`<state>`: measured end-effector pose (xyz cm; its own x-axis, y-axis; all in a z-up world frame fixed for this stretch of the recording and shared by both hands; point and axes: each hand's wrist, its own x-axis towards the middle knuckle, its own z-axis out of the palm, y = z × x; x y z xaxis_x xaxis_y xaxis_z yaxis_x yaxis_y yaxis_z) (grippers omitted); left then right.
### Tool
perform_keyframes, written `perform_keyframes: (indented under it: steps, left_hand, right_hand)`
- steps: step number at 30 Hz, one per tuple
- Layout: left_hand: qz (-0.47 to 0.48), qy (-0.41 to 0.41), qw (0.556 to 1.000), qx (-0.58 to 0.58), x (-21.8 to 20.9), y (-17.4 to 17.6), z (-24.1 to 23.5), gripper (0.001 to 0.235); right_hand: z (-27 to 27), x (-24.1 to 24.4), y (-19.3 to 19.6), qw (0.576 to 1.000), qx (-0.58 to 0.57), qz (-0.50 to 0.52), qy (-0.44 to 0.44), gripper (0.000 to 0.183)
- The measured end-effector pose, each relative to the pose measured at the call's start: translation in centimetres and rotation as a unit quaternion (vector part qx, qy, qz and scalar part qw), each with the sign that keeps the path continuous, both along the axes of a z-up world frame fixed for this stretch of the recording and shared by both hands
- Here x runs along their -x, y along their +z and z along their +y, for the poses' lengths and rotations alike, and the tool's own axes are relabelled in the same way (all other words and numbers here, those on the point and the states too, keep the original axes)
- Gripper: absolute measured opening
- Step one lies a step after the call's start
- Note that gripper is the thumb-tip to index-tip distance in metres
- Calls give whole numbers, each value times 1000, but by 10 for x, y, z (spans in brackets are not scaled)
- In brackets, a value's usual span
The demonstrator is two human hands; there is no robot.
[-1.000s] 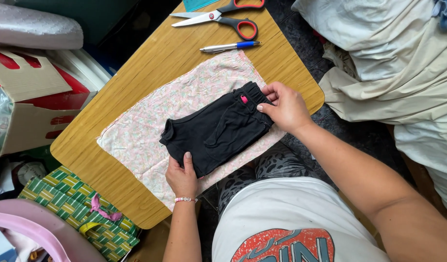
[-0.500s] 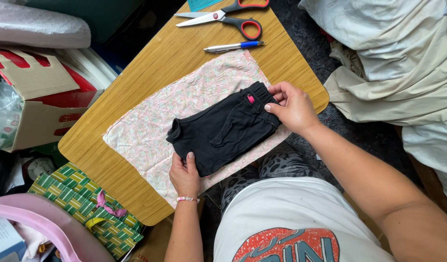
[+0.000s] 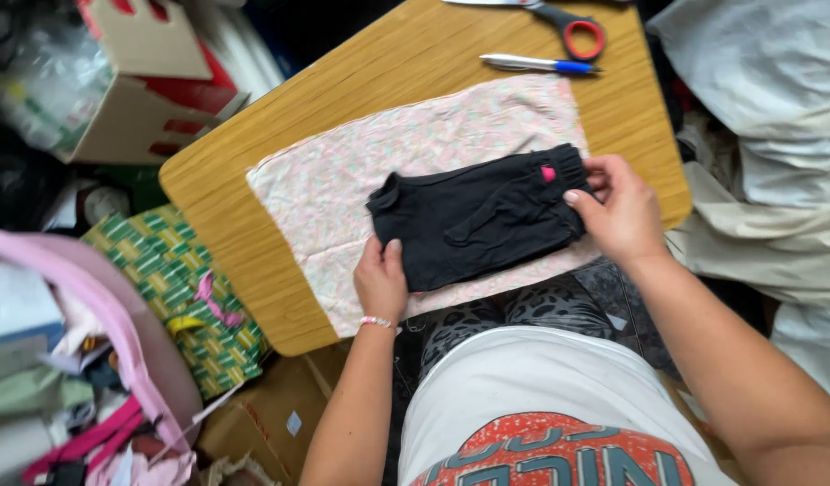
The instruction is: The person places a pair of black shorts on a floral fabric and uses a blue pen to mark the fabric along the shorts' outline. They then use a ruler to draw straight lines on the fabric for cutting or sewing.
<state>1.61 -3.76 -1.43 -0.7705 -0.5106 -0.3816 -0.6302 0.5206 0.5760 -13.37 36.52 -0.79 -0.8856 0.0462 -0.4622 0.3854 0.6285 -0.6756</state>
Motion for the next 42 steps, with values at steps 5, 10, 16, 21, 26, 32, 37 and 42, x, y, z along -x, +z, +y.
perform_keyframes:
  steps: [5,10,16,21,26,32,37,42]
  left_hand:
    - [13,6,999,-31,15,34,10,40]
    - [94,-34,995,14,18,44,22,38]
    - [22,-18,999,23,17,6,16,25]
    - [14,-12,1000,19,23,6,12,32]
    - [139,-63,980,125,29,50,11,22]
    - [332,-346,864,151,64,42,59,30]
    - [66,-472,827,299,81,26,50,89]
    - [-81,-396,858,318,84,50,50,132]
  right_hand:
    - [19,1,-23,995,91,25,26,49]
    - [28,2,-24,998,53,13,16,43]
    - [33,2,-27,997,64,15,28,42]
    - [34,5,-16,997,76,3,35,43]
    - [-8,6,75,949,-76,243,189,37]
    - [-102,5,83,800,-53,472,368,19]
    - [-102,7,22,769,-189,427,437,55]
    - [-103,7,31,780,-170,394,455,68]
